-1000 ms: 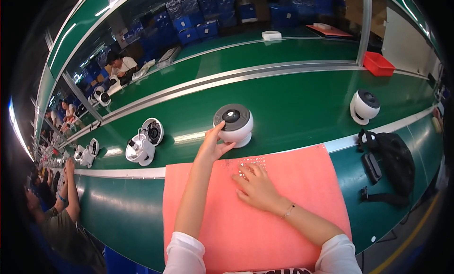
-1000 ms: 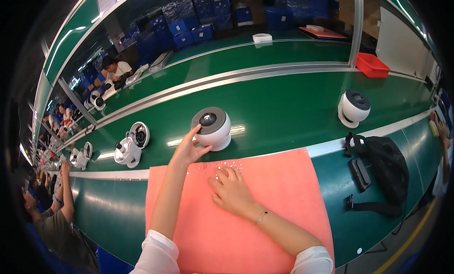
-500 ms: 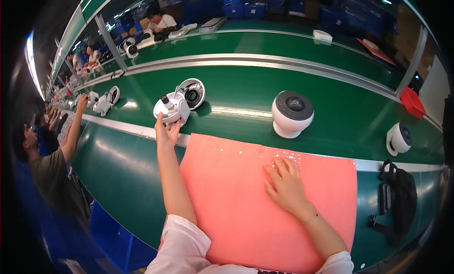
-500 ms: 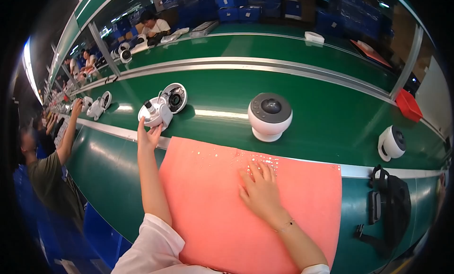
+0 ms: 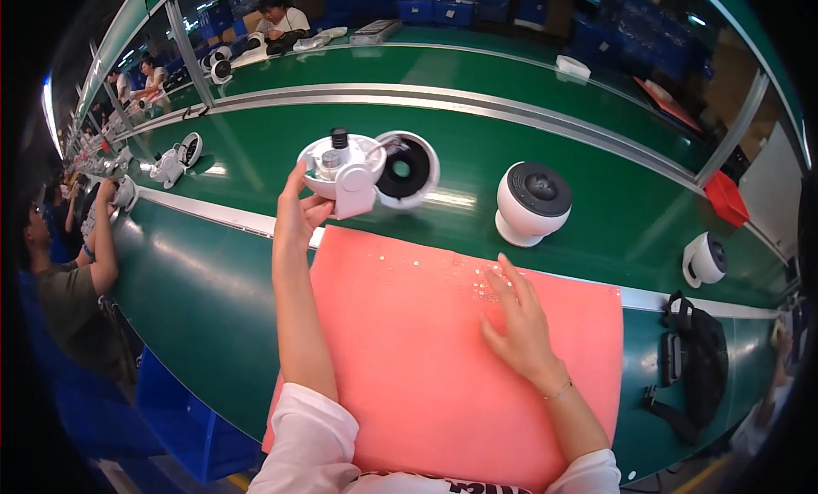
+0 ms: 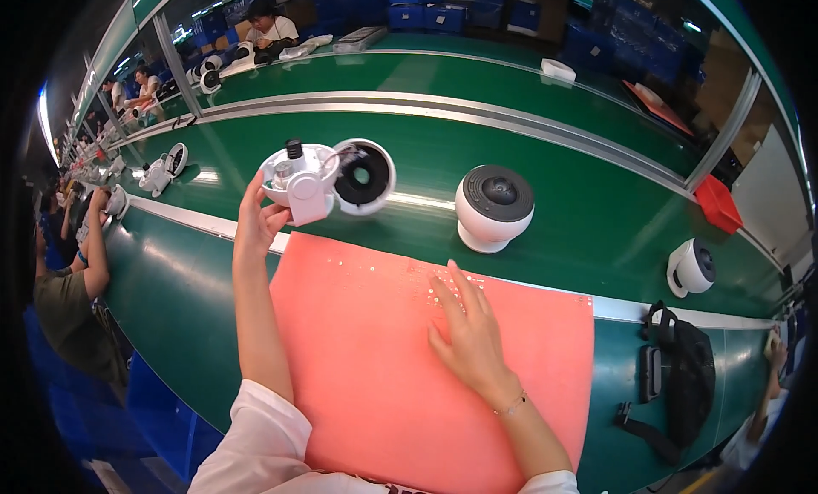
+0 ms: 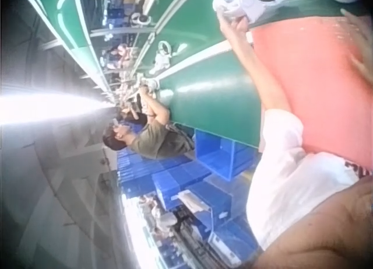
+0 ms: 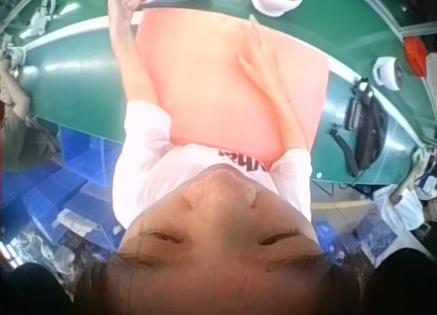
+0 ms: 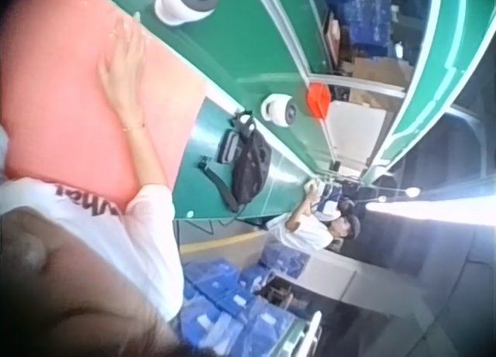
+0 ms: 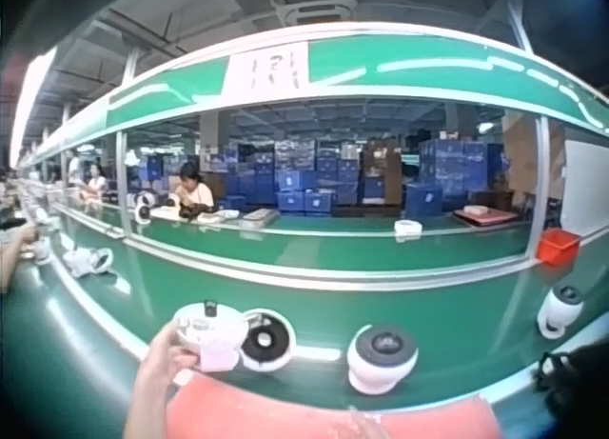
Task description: Assemble dome-style electronic devices, likely security cameras, on a conveyor-based production line.
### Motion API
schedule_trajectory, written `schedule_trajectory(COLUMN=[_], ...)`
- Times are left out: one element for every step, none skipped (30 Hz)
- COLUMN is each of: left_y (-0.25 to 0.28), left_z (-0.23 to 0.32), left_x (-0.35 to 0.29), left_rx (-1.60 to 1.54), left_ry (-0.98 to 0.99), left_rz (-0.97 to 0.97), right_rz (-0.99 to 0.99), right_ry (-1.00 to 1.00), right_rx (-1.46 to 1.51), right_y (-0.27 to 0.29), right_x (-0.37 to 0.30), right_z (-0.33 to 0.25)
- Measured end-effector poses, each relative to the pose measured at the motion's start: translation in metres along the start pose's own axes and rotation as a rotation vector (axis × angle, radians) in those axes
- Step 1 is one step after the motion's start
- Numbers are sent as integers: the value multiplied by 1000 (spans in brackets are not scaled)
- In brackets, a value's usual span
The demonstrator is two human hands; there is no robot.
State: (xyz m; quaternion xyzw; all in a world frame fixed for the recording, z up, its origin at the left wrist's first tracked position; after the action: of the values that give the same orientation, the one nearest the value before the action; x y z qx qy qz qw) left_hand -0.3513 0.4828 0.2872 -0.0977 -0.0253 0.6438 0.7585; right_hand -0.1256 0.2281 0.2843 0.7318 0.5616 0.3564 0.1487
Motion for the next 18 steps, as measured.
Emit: schedule_trajectory(left_y=[-7, -15, -23, -30, -44, -57, -64, -68, -77, -81, -79, -76, -73, -71, -71, -70, -68, -67], left_z=[0, -2, -4, -4, -3, -3, -4, -3, -1, 0, -1, -1, -3, -4, -3, -2, -2, -3], left_x=[-3, -8, -13, -18, -24, -30, -32, -34, -37, -39, -38, -37, -35, -34, -36, -35, -34, -31], left_rx=[35, 77, 118, 167, 185, 203, 229, 226, 229, 234, 227, 227, 218, 209, 209, 209, 226, 244], left_ry=[-1, 27, 55, 55, 66, 77, 98, 104, 89, 74, 74, 80, 83, 85, 88, 88, 77, 67], left_rz=[-8, -12, -17, -70, -121, -172, -202, -206, -274, -336, -333, -331, -316, -301, -289, -288, -291, -295], right_rz=[48, 94, 88, 60, 34, 3, -36, -75, -139, -145, -165, -185, -190, -197, -203, -182, -134, -87], right_ry=[71, 136, 131, 199, 259, 259, 258, 257, 224, 221, 193, 166, 162, 129, 96, 112, 118, 123], right_rx=[-15, -33, -40, -157, -284, -266, -293, -318, -359, -357, -432, -507, -507, -476, -445, -456, -432, -409], right_y=[7, 13, 17, 18, 19, 17, 15, 13, 10, 9, 8, 8, 11, 15, 19, 20, 22, 23], right_x=[2, 3, 5, 5, 4, 1, 0, -1, -2, -3, -4, -4, -4, -4, -4, -3, -3, -3], right_z=[-11, -20, -27, -42, -53, -57, -63, -67, -65, -66, -64, -62, -60, -57, -55, -56, -57, -58])
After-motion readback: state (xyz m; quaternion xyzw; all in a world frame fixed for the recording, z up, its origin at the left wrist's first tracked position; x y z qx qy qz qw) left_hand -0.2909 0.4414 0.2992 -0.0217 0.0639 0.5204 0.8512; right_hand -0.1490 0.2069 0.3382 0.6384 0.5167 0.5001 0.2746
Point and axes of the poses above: each hand's wrist, its own x-axis towards the middle knuckle, its own y-axis out of the back of the hand, z = x × y, the point moved 7 cm from there along x, towards the middle knuckle, and after that the axes turned 11 degrees about x, right-handed, at the moved point
